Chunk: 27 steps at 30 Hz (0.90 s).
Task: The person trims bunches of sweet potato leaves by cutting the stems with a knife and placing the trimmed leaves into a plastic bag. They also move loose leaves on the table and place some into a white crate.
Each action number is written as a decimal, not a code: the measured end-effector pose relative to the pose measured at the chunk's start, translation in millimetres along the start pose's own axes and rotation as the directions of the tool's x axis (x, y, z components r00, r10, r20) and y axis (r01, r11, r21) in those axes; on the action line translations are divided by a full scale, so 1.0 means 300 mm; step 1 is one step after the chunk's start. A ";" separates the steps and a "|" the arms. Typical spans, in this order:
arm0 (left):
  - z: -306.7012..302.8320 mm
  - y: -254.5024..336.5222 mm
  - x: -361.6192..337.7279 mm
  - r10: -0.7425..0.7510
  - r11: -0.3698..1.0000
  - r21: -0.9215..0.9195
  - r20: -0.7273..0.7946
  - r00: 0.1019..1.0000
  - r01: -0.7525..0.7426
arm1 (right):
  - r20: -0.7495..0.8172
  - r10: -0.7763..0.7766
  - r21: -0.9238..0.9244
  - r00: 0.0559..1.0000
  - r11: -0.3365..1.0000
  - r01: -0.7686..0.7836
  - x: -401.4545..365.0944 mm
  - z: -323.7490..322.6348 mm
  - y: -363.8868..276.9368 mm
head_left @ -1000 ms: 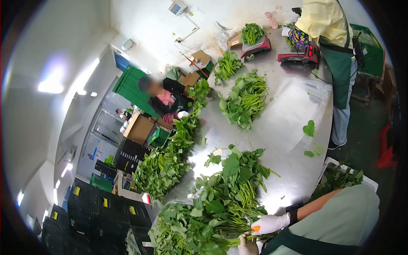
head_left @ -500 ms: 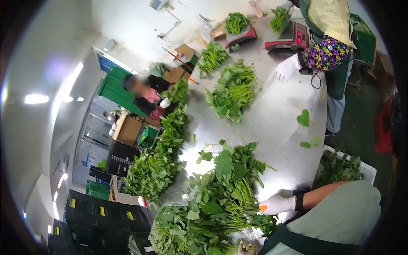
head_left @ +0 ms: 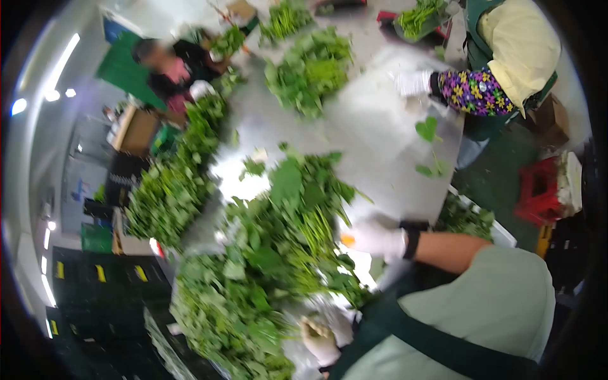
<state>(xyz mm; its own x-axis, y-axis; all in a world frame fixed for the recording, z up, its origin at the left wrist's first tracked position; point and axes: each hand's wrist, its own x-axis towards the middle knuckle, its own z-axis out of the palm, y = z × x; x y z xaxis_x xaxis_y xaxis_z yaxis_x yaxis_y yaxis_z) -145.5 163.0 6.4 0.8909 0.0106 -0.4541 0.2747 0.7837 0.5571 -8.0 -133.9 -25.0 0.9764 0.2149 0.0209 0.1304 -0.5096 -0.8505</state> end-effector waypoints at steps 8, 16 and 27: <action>0.154 -0.013 -0.102 0.348 0.908 0.343 -0.304 0.887 -0.239 | -0.113 0.232 -0.085 0.966 0.967 -0.242 0.131 -0.148 -0.090; 0.150 -0.041 -0.101 0.311 0.933 0.266 -0.262 0.914 -0.241 | 0.008 0.365 -0.114 0.931 0.925 -0.362 0.224 -0.071 -0.019; 0.153 -0.047 -0.083 0.325 0.929 0.270 -0.273 0.905 -0.252 | -0.338 0.043 0.221 0.940 0.975 0.035 0.042 -0.301 -0.175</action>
<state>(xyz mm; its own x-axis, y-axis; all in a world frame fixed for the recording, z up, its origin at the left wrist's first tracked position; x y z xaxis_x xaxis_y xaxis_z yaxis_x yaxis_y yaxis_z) -154.8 123.2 41.8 0.7969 0.4343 -0.4200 0.1284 0.5576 0.8201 13.0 -179.5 67.4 0.9818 -0.1014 0.1606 0.1230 -0.3053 -0.9443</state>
